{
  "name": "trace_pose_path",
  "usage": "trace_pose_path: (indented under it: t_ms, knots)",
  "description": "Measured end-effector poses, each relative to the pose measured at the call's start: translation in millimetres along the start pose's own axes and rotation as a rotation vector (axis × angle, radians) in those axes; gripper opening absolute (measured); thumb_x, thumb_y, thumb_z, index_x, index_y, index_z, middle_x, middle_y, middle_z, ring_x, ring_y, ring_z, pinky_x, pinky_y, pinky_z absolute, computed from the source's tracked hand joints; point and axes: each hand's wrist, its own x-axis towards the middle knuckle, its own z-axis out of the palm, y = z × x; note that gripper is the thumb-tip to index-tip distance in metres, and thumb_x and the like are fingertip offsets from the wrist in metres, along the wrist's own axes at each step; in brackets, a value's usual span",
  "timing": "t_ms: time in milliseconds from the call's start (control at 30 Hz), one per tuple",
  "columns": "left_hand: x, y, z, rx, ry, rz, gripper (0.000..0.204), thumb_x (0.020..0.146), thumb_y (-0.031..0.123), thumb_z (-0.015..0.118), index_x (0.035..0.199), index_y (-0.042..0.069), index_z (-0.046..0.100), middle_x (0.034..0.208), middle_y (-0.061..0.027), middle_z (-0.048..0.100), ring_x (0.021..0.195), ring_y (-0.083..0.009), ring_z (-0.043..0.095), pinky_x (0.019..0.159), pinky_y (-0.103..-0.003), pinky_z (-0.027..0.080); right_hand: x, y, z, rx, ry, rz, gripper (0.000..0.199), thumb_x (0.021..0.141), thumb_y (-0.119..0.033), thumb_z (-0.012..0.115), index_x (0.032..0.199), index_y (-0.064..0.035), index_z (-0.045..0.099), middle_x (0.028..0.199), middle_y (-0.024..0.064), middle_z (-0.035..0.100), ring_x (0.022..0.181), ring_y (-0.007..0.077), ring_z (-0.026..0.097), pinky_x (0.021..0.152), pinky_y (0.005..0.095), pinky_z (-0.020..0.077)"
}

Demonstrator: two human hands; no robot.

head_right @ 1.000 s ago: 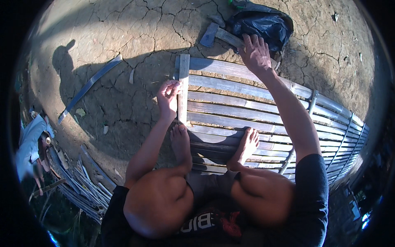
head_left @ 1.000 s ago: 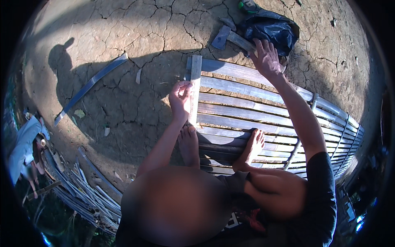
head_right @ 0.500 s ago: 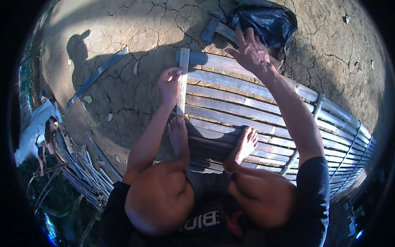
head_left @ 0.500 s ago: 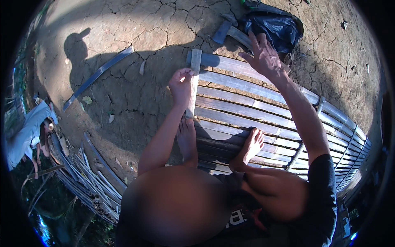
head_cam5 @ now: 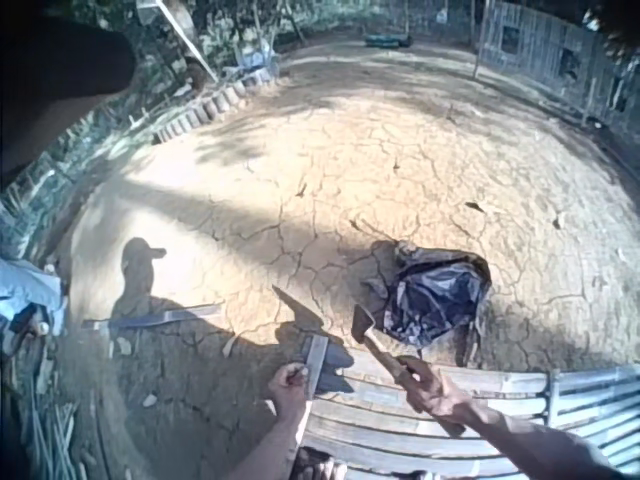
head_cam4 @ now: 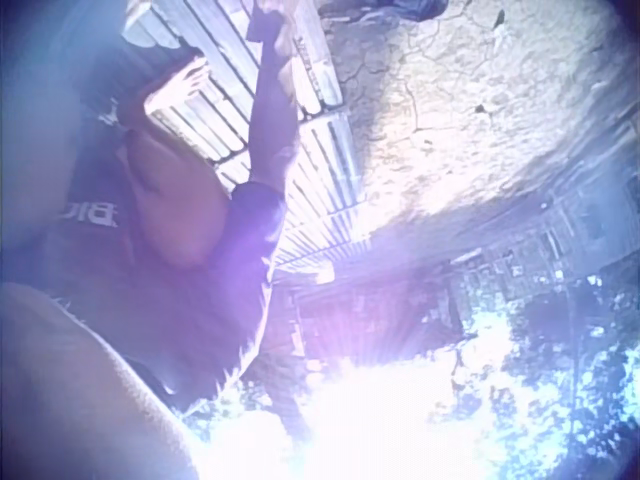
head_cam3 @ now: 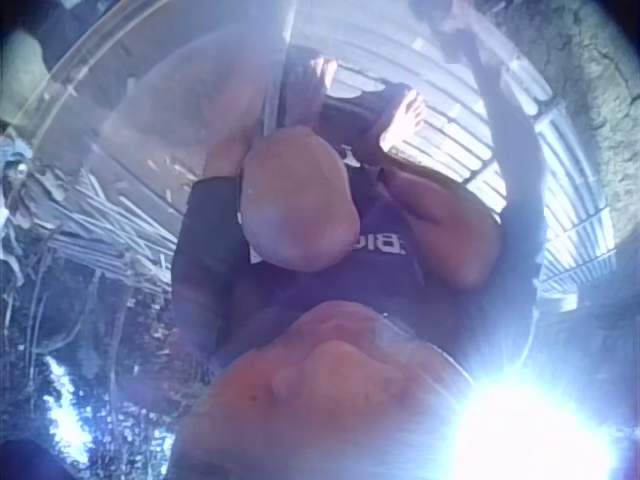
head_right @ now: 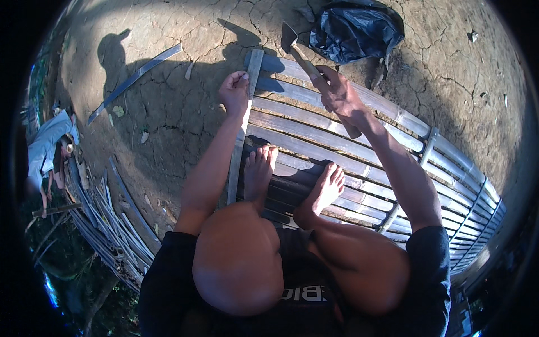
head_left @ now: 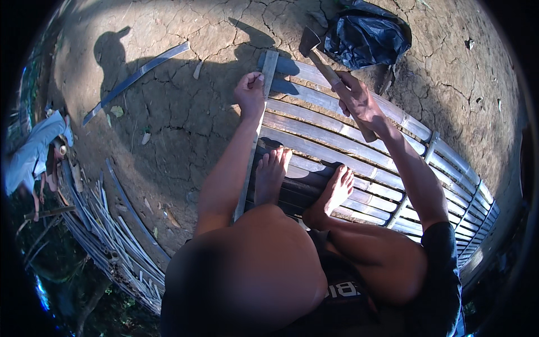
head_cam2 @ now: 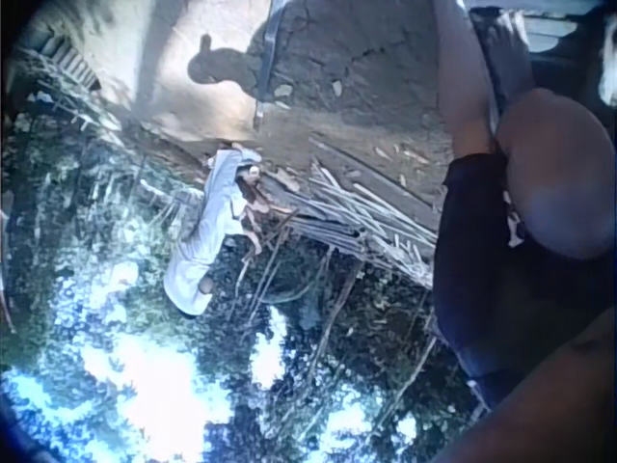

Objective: The person constructs a bamboo mat by arranging bamboo strips and securing them with a horizontal slat using an axe and small nails.

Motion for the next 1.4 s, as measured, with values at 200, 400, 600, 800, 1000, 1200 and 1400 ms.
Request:
trace_pose_path:
  t_ms: [200,400,600,800,1000,1200,1400]
  knots:
    - [-16,20,16,0.276,0.098,0.212,0.009,0.091,0.003,0.066,0.099,0.000,0.067,0.085,-0.0067,0.068,0.073,-0.0133,0.062,0.068,-0.028,0.050,-23,3,4,-0.082,-0.013,0.193,0.039,0.099,-0.037,0.058,0.118,-0.0024,0.054,0.071,0.0044,0.052,0.059,0.0119,0.049,0.056,0.0317,0.0420]
    - [-25,31,23,0.312,0.078,0.329,0.009,0.089,0.000,0.064,0.098,0.000,0.065,0.087,-0.0116,0.064,0.072,-0.0207,0.063,0.063,-0.032,0.050,-31,2,1,-0.263,0.043,0.188,0.041,0.099,-0.030,0.056,0.129,-0.0026,0.051,0.080,0.0137,0.059,0.071,0.0231,0.057,0.067,0.0413,0.0466]
    - [-23,27,15,0.357,0.062,0.327,0.012,0.088,-0.003,0.063,0.097,0.003,0.065,0.091,-0.0110,0.061,0.070,-0.0242,0.060,0.059,-0.034,0.048,-13,-27,20,-0.401,0.039,0.176,0.042,0.101,-0.033,0.052,0.131,-0.0038,0.051,0.084,0.0178,0.063,0.076,0.0321,0.063,0.074,0.0469,0.0472]
    - [-20,24,12,0.411,0.104,0.449,0.015,0.086,-0.003,0.065,0.097,0.007,0.063,0.092,-0.0100,0.061,0.080,-0.0279,0.061,0.067,-0.039,0.051,9,-29,41,-0.415,-0.123,0.155,0.038,0.102,-0.028,0.052,0.130,-0.0026,0.051,0.086,0.0225,0.064,0.081,0.0396,0.065,0.071,0.0485,0.0490]
    - [-17,31,19,0.413,0.106,0.338,0.010,0.086,-0.001,0.063,0.094,0.004,0.065,0.090,-0.0119,0.062,0.083,-0.0310,0.061,0.072,-0.040,0.051,10,7,65,-0.362,-0.089,0.100,0.038,0.102,-0.026,0.053,0.129,-0.0007,0.052,0.095,0.0246,0.065,0.080,0.0415,0.067,0.070,0.0483,0.0512]
    - [-15,35,15,0.413,0.110,0.336,0.011,0.084,-0.003,0.061,0.093,0.002,0.066,0.090,-0.0134,0.062,0.085,-0.0320,0.060,0.075,-0.041,0.050,16,7,80,-0.447,-0.092,0.022,0.040,0.102,-0.027,0.052,0.132,0.0001,0.048,0.104,0.0255,0.064,0.084,0.0423,0.067,0.071,0.0504,0.0531]
    - [-20,34,15,0.386,0.116,0.299,0.012,0.084,-0.004,0.061,0.092,0.001,0.066,0.091,-0.0135,0.062,0.085,-0.0314,0.060,0.074,-0.040,0.051,17,4,87,-0.431,-0.049,-0.079,0.040,0.102,-0.026,0.052,0.132,-0.0005,0.046,0.107,0.0259,0.064,0.091,0.0442,0.066,0.072,0.0521,0.0538]
